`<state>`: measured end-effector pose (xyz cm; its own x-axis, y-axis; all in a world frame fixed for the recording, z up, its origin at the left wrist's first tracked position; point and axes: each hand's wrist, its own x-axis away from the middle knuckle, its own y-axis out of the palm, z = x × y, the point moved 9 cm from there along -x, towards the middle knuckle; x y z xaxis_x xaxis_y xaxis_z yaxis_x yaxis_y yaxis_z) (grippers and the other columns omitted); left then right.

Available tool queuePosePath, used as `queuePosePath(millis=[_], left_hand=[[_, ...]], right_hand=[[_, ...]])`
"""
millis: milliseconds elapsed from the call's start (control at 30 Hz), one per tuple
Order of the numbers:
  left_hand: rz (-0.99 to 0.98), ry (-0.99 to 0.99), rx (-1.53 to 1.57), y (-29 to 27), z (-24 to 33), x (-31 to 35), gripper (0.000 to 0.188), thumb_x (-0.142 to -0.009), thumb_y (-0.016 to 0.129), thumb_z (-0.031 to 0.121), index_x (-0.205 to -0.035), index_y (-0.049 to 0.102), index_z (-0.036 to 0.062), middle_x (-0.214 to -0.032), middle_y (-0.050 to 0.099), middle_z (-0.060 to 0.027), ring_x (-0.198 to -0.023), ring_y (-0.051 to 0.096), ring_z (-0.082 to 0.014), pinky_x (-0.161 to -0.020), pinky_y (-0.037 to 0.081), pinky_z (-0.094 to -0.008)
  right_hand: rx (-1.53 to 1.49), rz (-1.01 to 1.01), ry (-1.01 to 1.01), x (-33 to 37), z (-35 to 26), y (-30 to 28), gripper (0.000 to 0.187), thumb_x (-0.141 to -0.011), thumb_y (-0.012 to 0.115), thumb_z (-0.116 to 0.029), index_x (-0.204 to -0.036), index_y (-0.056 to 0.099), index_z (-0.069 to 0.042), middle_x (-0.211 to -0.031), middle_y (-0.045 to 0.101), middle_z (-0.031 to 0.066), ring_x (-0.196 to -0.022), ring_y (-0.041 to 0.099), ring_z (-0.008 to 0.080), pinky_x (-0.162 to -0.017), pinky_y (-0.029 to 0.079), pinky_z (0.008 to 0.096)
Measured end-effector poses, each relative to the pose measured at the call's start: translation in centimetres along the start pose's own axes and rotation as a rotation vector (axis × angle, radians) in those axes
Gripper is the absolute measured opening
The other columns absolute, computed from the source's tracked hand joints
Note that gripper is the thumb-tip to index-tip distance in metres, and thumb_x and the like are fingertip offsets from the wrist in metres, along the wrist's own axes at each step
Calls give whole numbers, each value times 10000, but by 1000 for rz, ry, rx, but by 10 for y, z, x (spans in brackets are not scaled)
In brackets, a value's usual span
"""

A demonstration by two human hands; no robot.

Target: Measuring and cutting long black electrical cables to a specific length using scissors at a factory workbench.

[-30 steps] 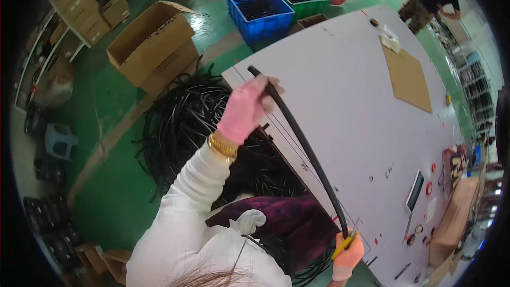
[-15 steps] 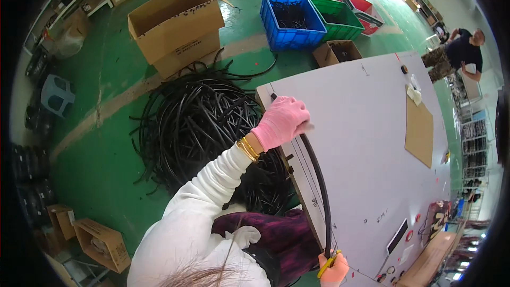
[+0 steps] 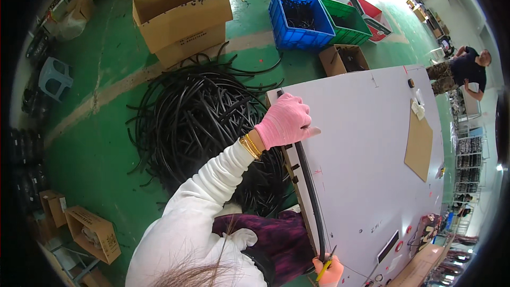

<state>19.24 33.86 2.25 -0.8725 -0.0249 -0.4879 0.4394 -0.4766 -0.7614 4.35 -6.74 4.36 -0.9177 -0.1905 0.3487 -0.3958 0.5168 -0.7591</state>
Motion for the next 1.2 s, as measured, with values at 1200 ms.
queuePosePath(millis=[1200], left_hand=[[131,92,-62,-4,1,-5,274,-757,741,114,-608,523,40,-690,552,-102,-733,569,-314,-701,442,-416]], right_hand=[[63,-52,-104,-3,29,-2,328,-773,856,-155,-1006,673,-13,-721,556,147,-598,464,229,-585,445,352]])
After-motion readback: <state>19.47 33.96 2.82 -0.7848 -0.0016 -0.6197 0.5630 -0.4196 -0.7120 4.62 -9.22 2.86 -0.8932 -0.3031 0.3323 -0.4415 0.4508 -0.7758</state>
